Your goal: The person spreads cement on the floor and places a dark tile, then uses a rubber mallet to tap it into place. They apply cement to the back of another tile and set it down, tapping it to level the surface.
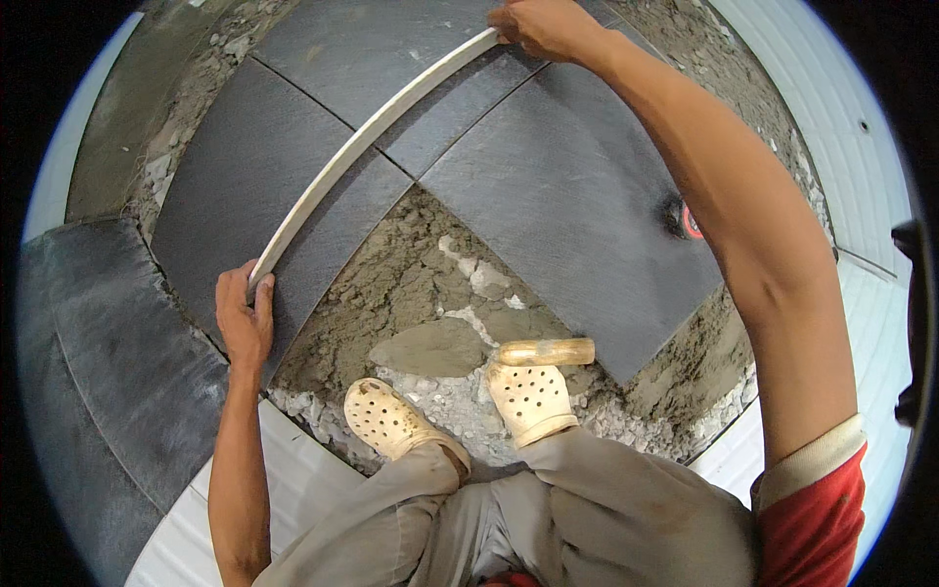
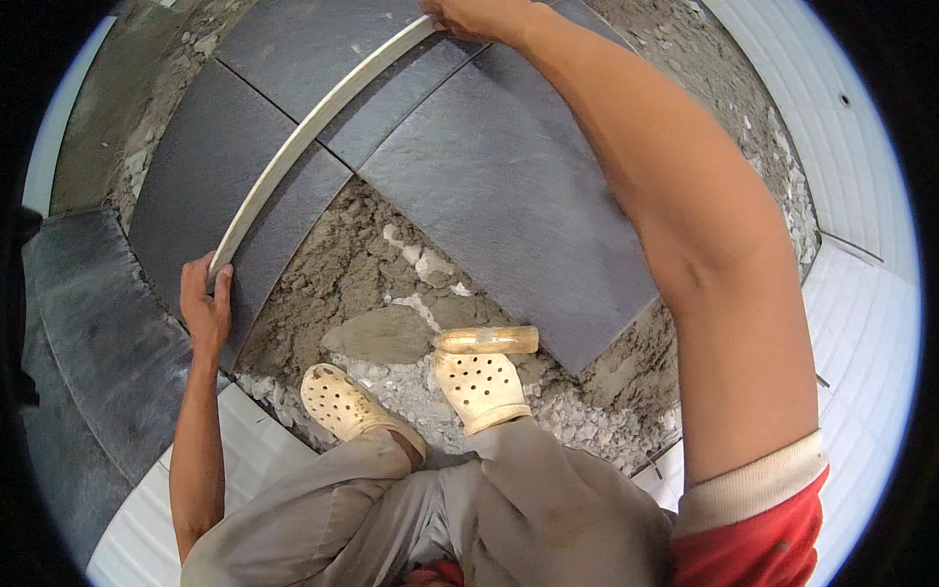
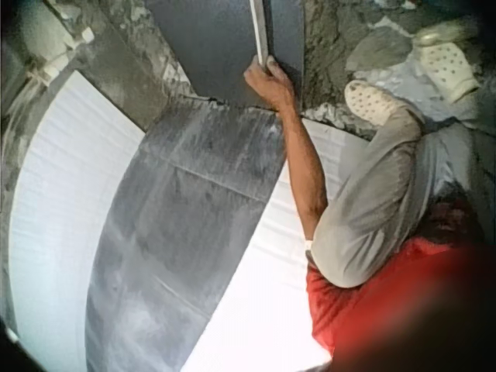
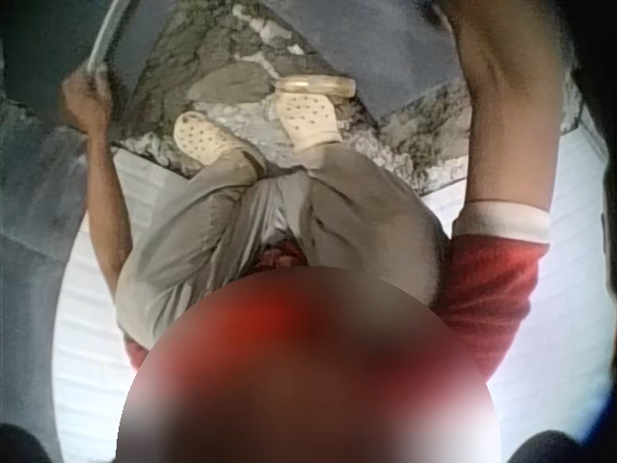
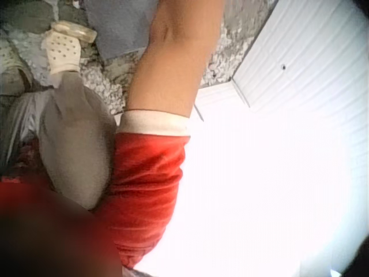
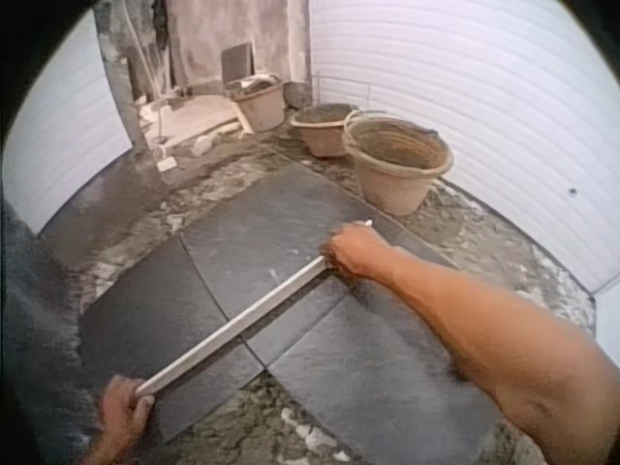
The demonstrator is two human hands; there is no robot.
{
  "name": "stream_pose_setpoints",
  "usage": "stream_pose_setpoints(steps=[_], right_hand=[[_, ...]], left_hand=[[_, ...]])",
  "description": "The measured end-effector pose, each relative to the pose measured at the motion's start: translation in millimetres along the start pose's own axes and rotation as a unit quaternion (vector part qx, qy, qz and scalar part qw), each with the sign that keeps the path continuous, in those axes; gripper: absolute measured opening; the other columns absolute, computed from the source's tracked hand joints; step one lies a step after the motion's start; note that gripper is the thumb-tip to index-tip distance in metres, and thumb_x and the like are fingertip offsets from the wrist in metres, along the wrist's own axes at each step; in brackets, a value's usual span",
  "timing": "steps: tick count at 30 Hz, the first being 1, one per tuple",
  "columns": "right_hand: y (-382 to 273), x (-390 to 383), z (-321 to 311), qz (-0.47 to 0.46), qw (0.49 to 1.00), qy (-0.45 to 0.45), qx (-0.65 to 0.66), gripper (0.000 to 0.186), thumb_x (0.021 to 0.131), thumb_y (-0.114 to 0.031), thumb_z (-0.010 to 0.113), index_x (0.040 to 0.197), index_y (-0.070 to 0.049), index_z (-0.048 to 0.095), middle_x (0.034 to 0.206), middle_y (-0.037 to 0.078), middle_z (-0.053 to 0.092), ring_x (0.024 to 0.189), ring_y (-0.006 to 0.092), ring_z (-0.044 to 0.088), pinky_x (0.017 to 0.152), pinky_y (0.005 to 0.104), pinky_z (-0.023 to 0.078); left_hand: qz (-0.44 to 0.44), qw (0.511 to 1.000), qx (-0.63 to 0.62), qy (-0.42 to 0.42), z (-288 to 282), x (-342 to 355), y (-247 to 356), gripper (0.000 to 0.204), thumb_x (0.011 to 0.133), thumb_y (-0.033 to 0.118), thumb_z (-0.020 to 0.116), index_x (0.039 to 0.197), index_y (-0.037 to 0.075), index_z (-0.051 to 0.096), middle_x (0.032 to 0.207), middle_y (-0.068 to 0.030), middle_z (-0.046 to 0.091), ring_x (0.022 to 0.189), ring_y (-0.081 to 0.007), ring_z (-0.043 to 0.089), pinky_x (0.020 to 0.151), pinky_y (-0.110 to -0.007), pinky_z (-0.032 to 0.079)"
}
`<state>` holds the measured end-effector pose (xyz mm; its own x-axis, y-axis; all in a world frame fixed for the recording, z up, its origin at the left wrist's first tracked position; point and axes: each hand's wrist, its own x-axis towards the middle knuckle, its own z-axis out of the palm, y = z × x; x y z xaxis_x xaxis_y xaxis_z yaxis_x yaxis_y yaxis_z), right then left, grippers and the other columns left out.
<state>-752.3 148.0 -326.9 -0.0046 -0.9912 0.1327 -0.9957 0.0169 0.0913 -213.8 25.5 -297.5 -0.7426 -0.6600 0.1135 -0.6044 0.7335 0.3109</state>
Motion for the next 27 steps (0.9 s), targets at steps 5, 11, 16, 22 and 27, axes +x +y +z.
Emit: stream_pose_setpoints(steps=[5, 11, 16, 22, 27], right_hand=[[-31, 4, -14, -0.027, 1.000, -0.007, -0.008, 0.022, 0.091, -0.025, 0.065, 0.105, -0.009, 0.069, 0.101, 0.012, 0.069, 0.103, 0.0356, 0.065, 0.088, 0.0479, 0.052], [-105, 16, -26, -0.065, 0.997, 0.015, 0.043, 0.024, 0.092, -0.024, 0.067, 0.112, -0.011, 0.073, 0.108, 0.008, 0.070, 0.114, 0.0298, 0.063, 0.102, 0.0460, 0.046], [-105, -13, -69, -0.026, 0.996, 0.008, 0.089, 0.015, 0.093, -0.021, 0.065, 0.100, -0.008, 0.066, 0.095, 0.011, 0.069, 0.094, 0.0307, 0.068, 0.084, 0.0444, 0.053], [-74, -128, -133, 0.017, 0.975, 0.148, 0.166, 0.014, 0.089, -0.019, 0.071, 0.099, -0.010, 0.066, 0.077, 0.009, 0.067, 0.073, 0.0337, 0.068, 0.065, 0.0430, 0.054], [-24, -247, -143, 0.338, 0.889, 0.280, 0.132, 0.024, 0.090, -0.014, 0.072, 0.114, -0.009, 0.072, 0.092, 0.010, 0.075, 0.080, 0.0273, 0.072, 0.070, 0.0389, 0.056]], left_hand=[[0.008, 1.000, 0.004, 0.002, 1, -2, -2, 0.022, 0.096, 0.014, 0.067, 0.114, 0.002, 0.067, 0.099, -0.0159, 0.061, 0.095, -0.0336, 0.059, 0.087, -0.043, 0.047], [0.005, 1.000, -0.017, 0.012, 1, -3, -2, 0.019, 0.095, 0.012, 0.067, 0.110, 0.001, 0.066, 0.098, -0.0162, 0.060, 0.096, -0.0364, 0.058, 0.086, -0.044, 0.046], [0.090, 0.988, 0.055, 0.116, -38, 18, 9, 0.017, 0.099, 0.017, 0.064, 0.109, 0.005, 0.068, 0.106, -0.0132, 0.066, 0.104, -0.0326, 0.059, 0.093, -0.045, 0.045], [0.099, 0.963, 0.055, 0.243, -95, 62, 30, 0.036, 0.100, 0.020, 0.067, 0.135, 0.012, 0.063, 0.141, -0.0114, 0.058, 0.136, -0.0298, 0.049, 0.113, -0.045, 0.040], [-0.002, 0.993, 0.073, 0.095, -80, 49, 29, 0.058, 0.101, 0.038, 0.063, 0.152, 0.014, 0.048, 0.160, -0.0159, 0.040, 0.148, -0.0349, 0.035, 0.121, -0.053, 0.029]])
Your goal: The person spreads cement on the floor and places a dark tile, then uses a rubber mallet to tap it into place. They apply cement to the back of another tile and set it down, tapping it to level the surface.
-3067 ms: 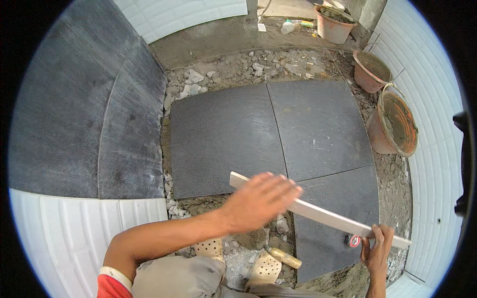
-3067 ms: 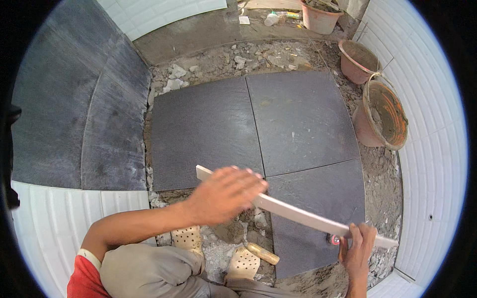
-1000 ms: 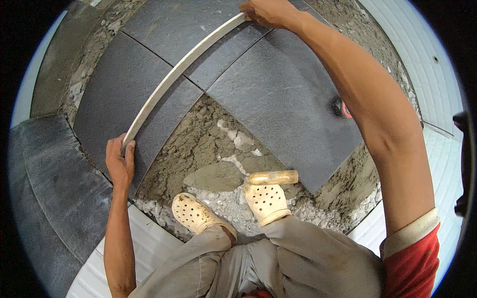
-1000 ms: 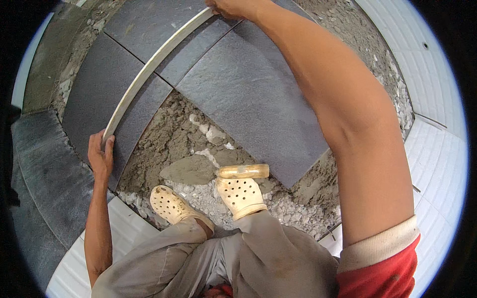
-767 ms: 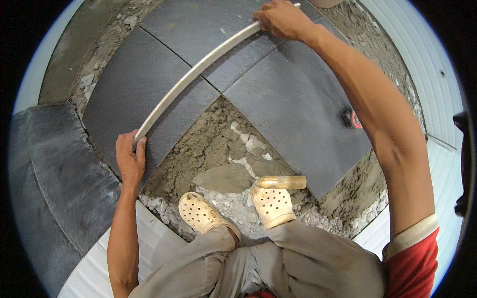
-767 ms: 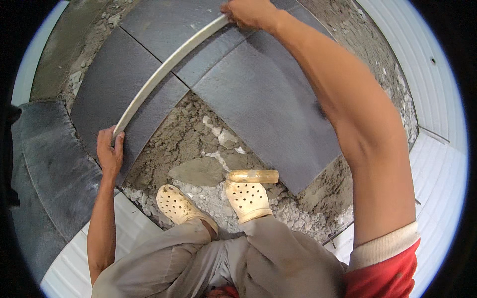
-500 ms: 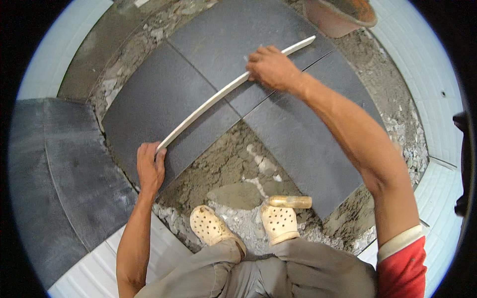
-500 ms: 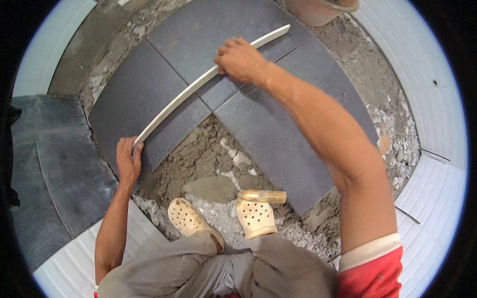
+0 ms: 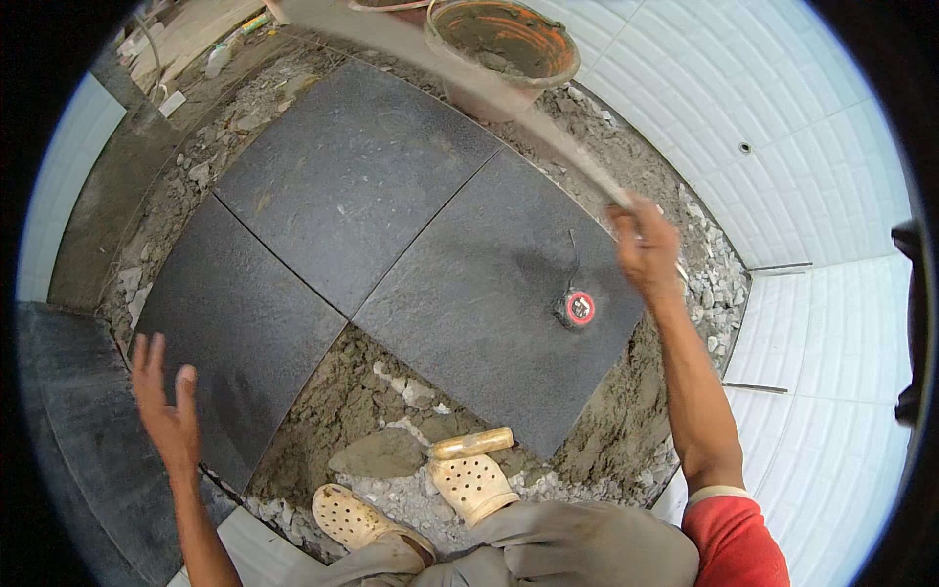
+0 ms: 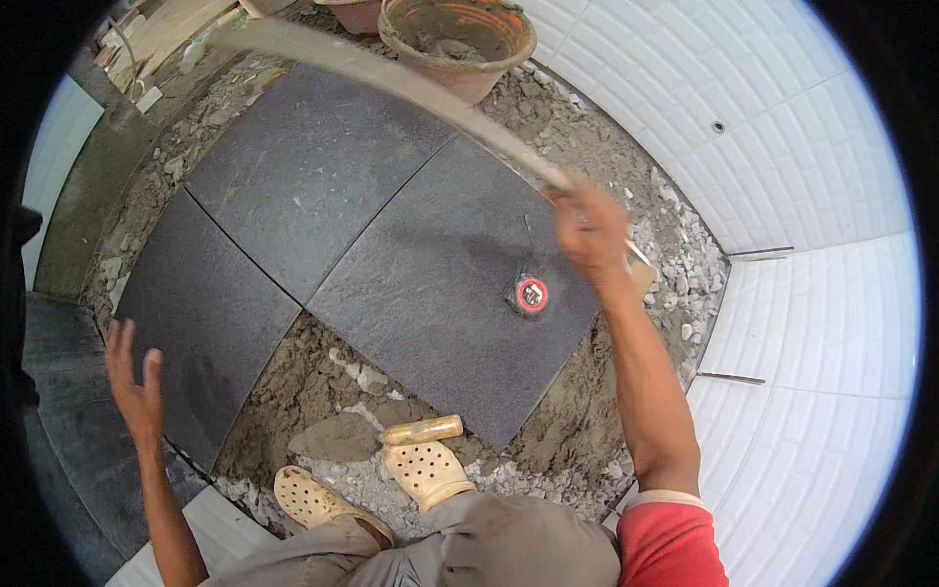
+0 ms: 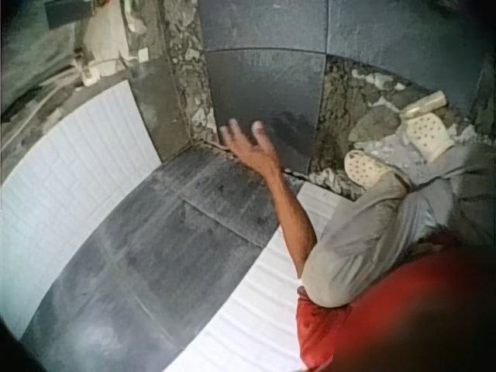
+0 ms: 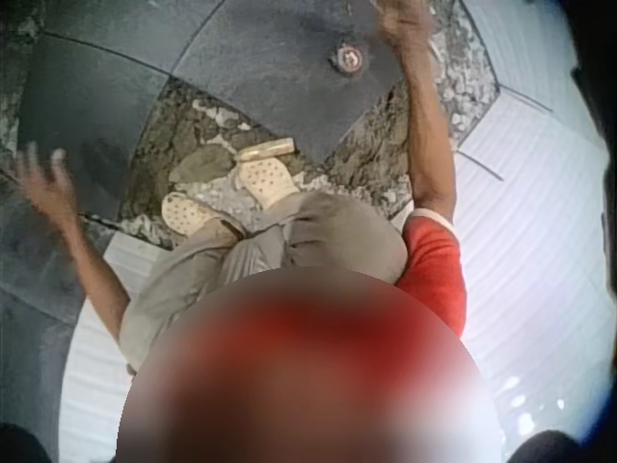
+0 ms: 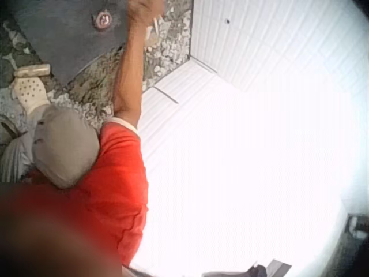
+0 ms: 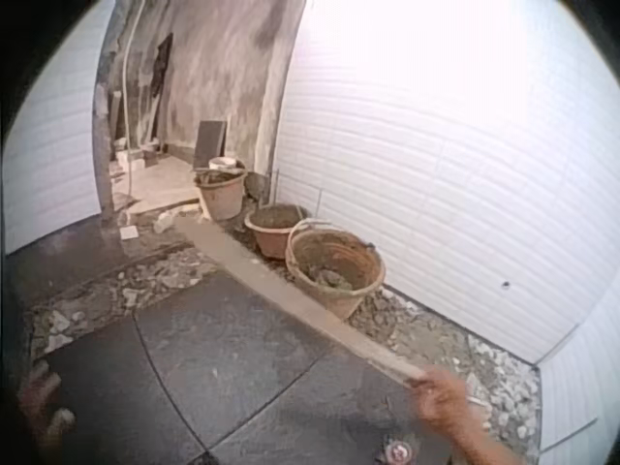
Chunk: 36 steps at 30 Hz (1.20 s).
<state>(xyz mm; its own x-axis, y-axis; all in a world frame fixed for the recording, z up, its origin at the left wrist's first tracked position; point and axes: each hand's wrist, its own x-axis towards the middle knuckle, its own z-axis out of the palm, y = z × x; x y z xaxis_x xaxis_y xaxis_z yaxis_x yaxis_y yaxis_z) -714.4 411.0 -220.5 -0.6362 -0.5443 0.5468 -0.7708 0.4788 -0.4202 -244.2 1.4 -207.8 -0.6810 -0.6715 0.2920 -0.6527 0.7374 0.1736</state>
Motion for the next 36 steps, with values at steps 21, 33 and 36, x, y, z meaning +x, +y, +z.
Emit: stream_pose_setpoints(steps=[21, 33, 36], right_hand=[[322, -89, -14, 0.140, 0.924, -0.125, -0.334, 0.056, 0.092, -0.031, 0.071, 0.141, -0.009, 0.059, 0.120, 0.025, 0.066, 0.112, 0.0429, 0.060, 0.099, 0.0514, 0.045], [378, -64, 6, 0.087, 0.952, -0.193, -0.222, 0.057, 0.089, -0.015, 0.070, 0.142, -0.002, 0.056, 0.116, 0.027, 0.066, 0.108, 0.0457, 0.059, 0.100, 0.0512, 0.045], [393, -70, 13, 0.068, 0.936, -0.212, -0.274, 0.061, 0.087, -0.011, 0.071, 0.144, -0.001, 0.053, 0.123, 0.028, 0.064, 0.115, 0.0453, 0.057, 0.102, 0.0504, 0.044]], left_hand=[[-0.177, 0.937, -0.033, -0.299, 36, -79, -21, 0.092, 0.089, 0.040, 0.076, 0.162, 0.012, 0.028, 0.169, -0.0250, 0.013, 0.156, -0.0436, 0.013, 0.125, -0.051, 0.021], [-0.152, 0.942, -0.015, -0.298, 39, -81, -26, 0.095, 0.088, 0.045, 0.075, 0.162, 0.012, 0.026, 0.168, -0.0271, 0.013, 0.156, -0.0434, 0.012, 0.124, -0.050, 0.021], [-0.148, 0.943, -0.021, -0.297, 36, -83, -27, 0.094, 0.089, 0.045, 0.075, 0.162, 0.012, 0.026, 0.169, -0.0265, 0.013, 0.156, -0.0427, 0.013, 0.124, -0.051, 0.021]])
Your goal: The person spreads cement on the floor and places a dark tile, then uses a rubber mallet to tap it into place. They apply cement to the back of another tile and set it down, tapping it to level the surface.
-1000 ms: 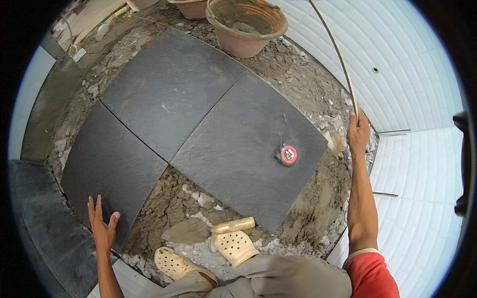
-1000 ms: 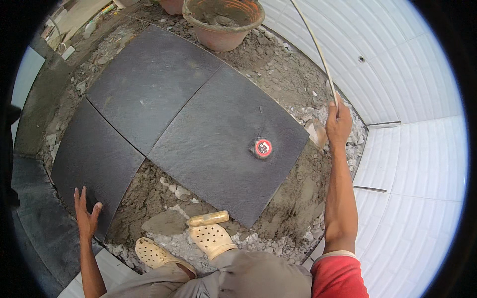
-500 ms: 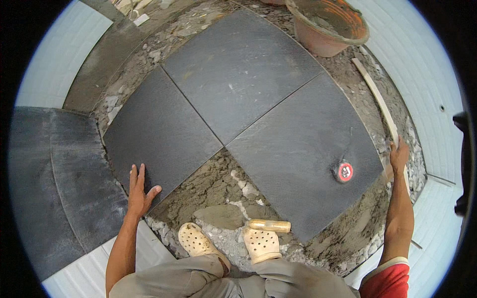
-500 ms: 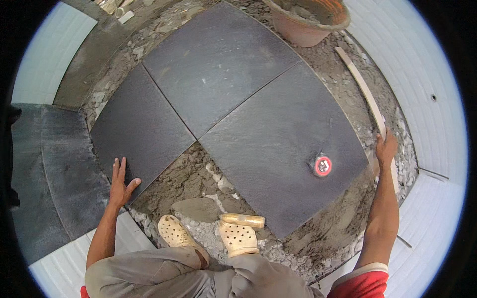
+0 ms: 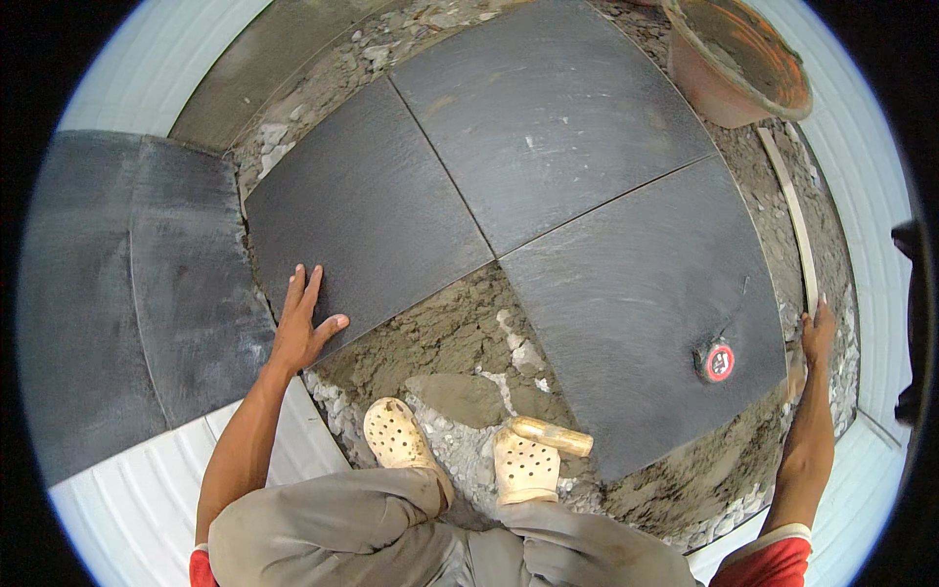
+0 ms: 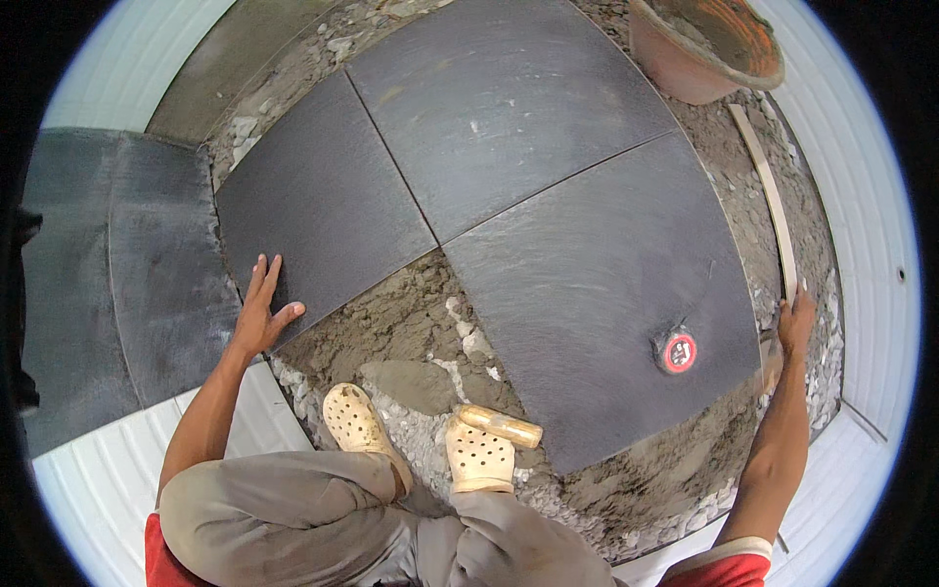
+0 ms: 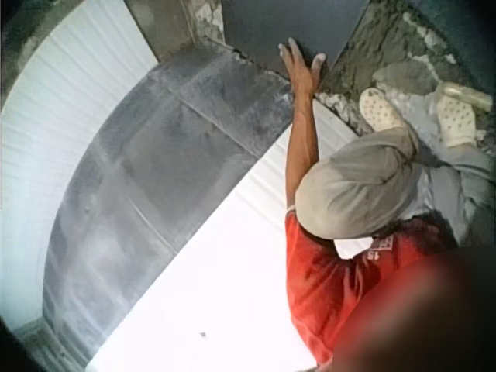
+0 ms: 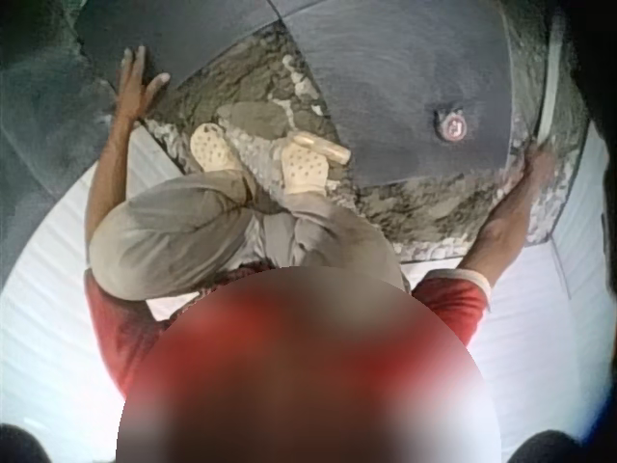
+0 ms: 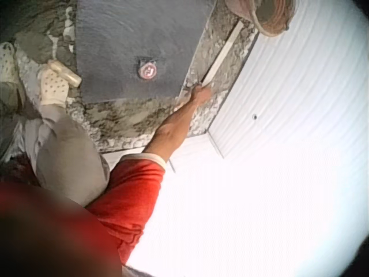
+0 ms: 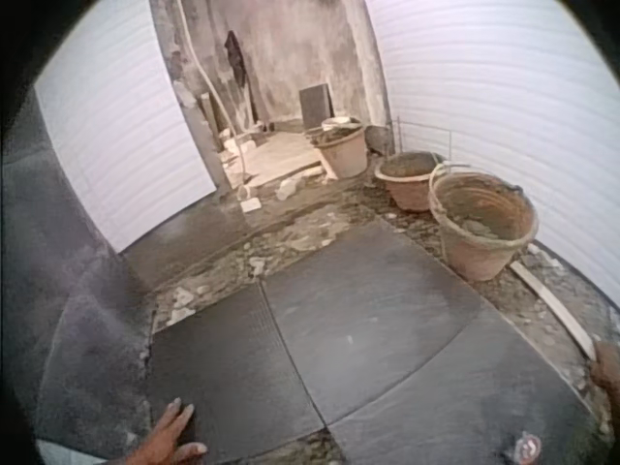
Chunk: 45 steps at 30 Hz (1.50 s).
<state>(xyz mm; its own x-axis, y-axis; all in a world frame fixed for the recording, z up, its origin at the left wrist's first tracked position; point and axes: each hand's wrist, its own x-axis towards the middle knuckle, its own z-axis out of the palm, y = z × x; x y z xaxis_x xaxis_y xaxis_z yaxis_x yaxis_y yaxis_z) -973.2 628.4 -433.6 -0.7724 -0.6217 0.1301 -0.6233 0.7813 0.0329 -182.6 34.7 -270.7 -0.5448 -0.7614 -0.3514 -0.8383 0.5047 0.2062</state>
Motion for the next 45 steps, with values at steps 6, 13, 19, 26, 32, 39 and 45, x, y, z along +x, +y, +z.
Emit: stream_pose_setpoints(steps=[6, 13, 19, 26, 32, 39, 45], right_hand=[[1, 0, 11, 0.025, 0.999, -0.042, 0.015, 0.063, 0.083, -0.014, 0.073, 0.142, -0.003, 0.055, 0.121, 0.027, 0.065, 0.111, 0.0468, 0.059, 0.100, 0.0506, 0.046], [-56, 32, -50, 0.165, 0.983, -0.075, -0.027, 0.051, 0.089, -0.022, 0.071, 0.135, -0.003, 0.062, 0.113, 0.025, 0.070, 0.108, 0.0417, 0.065, 0.095, 0.0477, 0.050], [-310, -4, -179, 0.001, 0.927, 0.203, 0.314, 0.028, 0.104, -0.019, 0.059, 0.125, -0.004, 0.069, 0.113, 0.010, 0.072, 0.099, 0.0184, 0.066, 0.088, 0.0322, 0.051], [-595, -102, -195, 0.218, 0.446, -0.468, 0.731, 0.049, 0.099, -0.019, 0.064, 0.142, 0.001, 0.047, 0.110, 0.015, 0.070, 0.075, 0.0174, 0.066, 0.059, 0.0294, 0.056], [-648, -110, -181, 0.322, 0.408, -0.424, 0.742, 0.068, 0.100, -0.010, 0.058, 0.156, 0.002, 0.022, 0.115, 0.013, 0.062, 0.077, 0.0178, 0.062, 0.059, 0.0303, 0.054], [-659, -110, -180, 0.388, 0.389, -0.328, 0.768, 0.031, 0.100, -0.011, 0.057, 0.129, -0.003, 0.048, 0.101, 0.007, 0.063, 0.073, 0.0142, 0.056, 0.061, 0.0310, 0.049], [-667, -107, -173, 0.441, 0.256, -0.309, 0.803, 0.006, 0.105, -0.014, 0.054, 0.101, -0.009, 0.052, 0.089, 0.002, 0.059, 0.067, 0.0110, 0.050, 0.060, 0.0283, 0.046]], left_hand=[[-0.008, 1.000, -0.003, -0.011, -4, -6, 0, 0.092, 0.089, 0.042, 0.075, 0.162, 0.012, 0.028, 0.169, -0.0247, 0.013, 0.156, -0.0420, 0.013, 0.124, -0.050, 0.022], [-0.038, 0.999, -0.027, 0.023, 2, -12, -28, 0.084, 0.093, 0.048, 0.068, 0.159, 0.009, 0.035, 0.166, -0.0287, 0.020, 0.154, -0.0436, 0.019, 0.123, -0.050, 0.024], [-0.162, 0.970, -0.018, 0.181, 19, -15, -98, 0.076, 0.097, 0.048, 0.062, 0.148, -0.006, 0.043, 0.152, -0.0339, 0.042, 0.142, -0.0480, 0.039, 0.118, -0.052, 0.030], [-0.270, 0.936, -0.085, 0.207, 23, 13, -137, 0.060, 0.096, 0.039, 0.062, 0.134, -0.007, 0.058, 0.131, -0.0314, 0.061, 0.125, -0.0450, 0.056, 0.107, -0.051, 0.041], [-0.304, 0.912, -0.142, 0.236, 21, 40, -145, 0.042, 0.096, 0.036, 0.064, 0.116, 0.001, 0.072, 0.113, -0.0223, 0.073, 0.110, -0.0377, 0.068, 0.096, -0.046, 0.050], [-0.371, 0.870, -0.227, 0.231, 14, 64, -133, 0.036, 0.096, 0.034, 0.066, 0.112, 0.002, 0.073, 0.111, -0.0188, 0.074, 0.108, -0.0335, 0.069, 0.095, -0.043, 0.050], [-0.430, 0.741, -0.443, 0.263, 18, 81, -131, 0.040, 0.100, 0.034, 0.062, 0.114, -0.004, 0.069, 0.125, -0.0229, 0.068, 0.114, -0.0367, 0.065, 0.099, -0.044, 0.048]])
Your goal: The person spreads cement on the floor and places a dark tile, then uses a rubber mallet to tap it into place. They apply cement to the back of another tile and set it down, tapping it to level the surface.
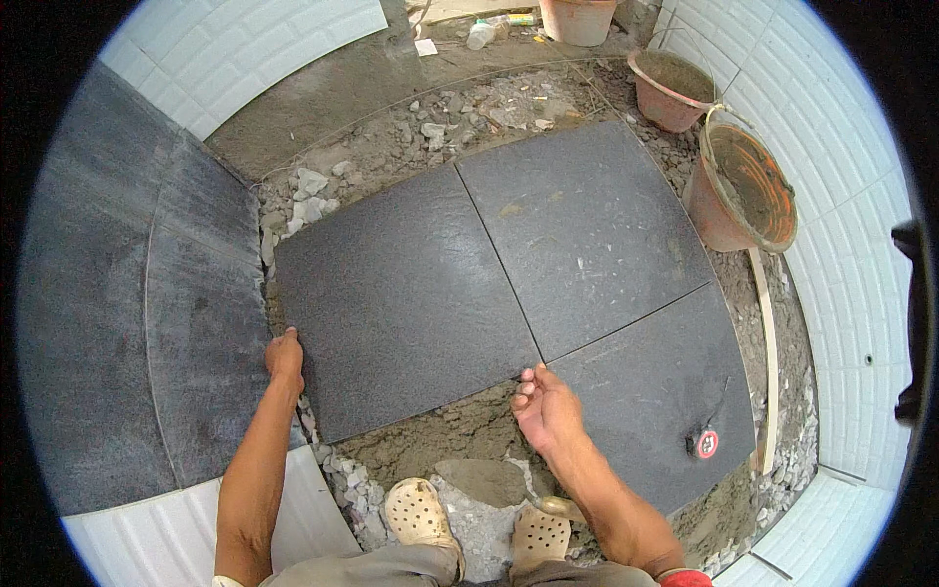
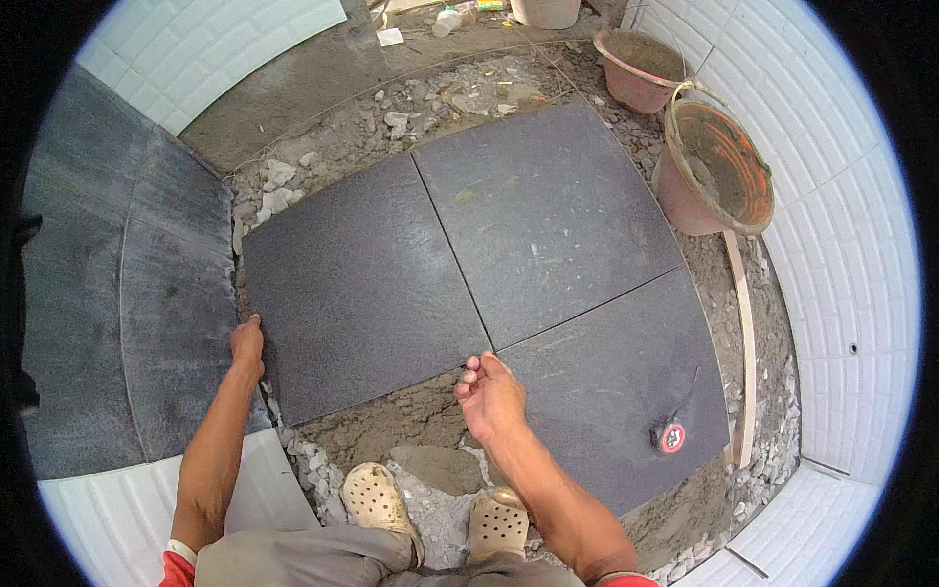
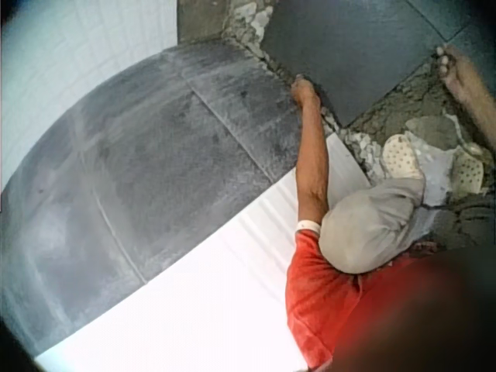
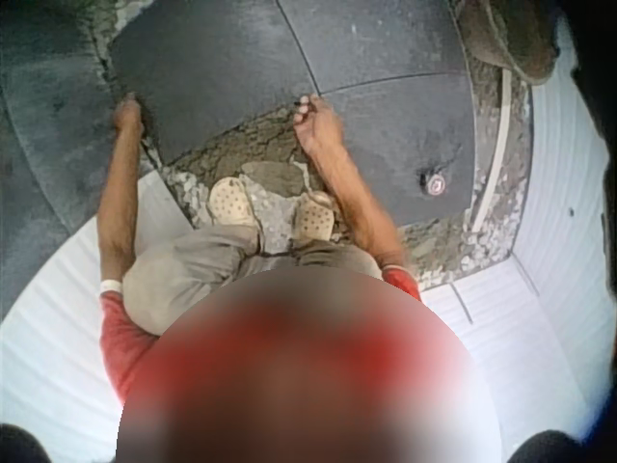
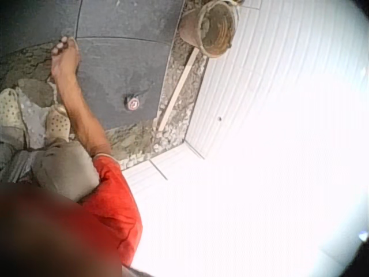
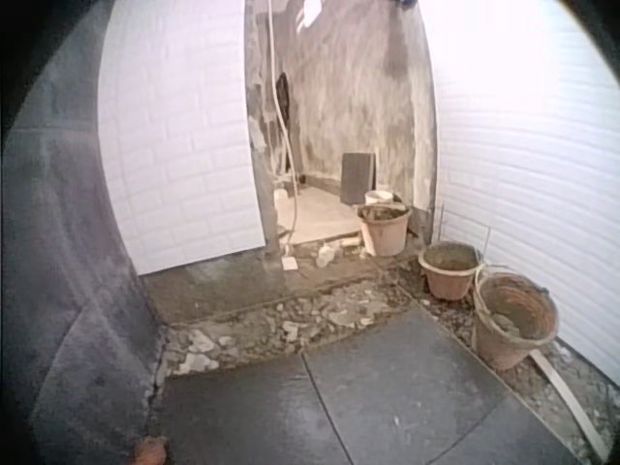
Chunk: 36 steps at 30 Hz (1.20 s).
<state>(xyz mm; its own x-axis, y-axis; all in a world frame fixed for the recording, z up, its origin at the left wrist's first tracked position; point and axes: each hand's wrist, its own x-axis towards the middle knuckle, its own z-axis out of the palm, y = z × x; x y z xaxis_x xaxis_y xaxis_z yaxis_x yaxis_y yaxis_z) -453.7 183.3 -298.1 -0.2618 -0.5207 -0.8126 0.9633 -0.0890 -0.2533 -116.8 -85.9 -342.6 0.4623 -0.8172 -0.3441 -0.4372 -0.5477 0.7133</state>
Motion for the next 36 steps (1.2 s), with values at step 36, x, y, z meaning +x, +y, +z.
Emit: stream_pose_setpoints(steps=[36], right_hand=[[-77, -189, -46, -0.696, 0.525, -0.341, -0.352, 0.028, 0.083, 0.007, 0.072, 0.106, -0.002, 0.060, 0.100, 0.011, 0.061, 0.083, 0.0276, 0.063, 0.068, 0.0370, 0.053]], left_hand=[[0.296, 0.405, -0.381, -0.776, 50, -4, 254, 0.037, 0.105, 0.033, 0.049, 0.128, 0.005, 0.057, 0.118, -0.0117, 0.064, 0.115, -0.0307, 0.056, 0.110, -0.049, 0.040]])
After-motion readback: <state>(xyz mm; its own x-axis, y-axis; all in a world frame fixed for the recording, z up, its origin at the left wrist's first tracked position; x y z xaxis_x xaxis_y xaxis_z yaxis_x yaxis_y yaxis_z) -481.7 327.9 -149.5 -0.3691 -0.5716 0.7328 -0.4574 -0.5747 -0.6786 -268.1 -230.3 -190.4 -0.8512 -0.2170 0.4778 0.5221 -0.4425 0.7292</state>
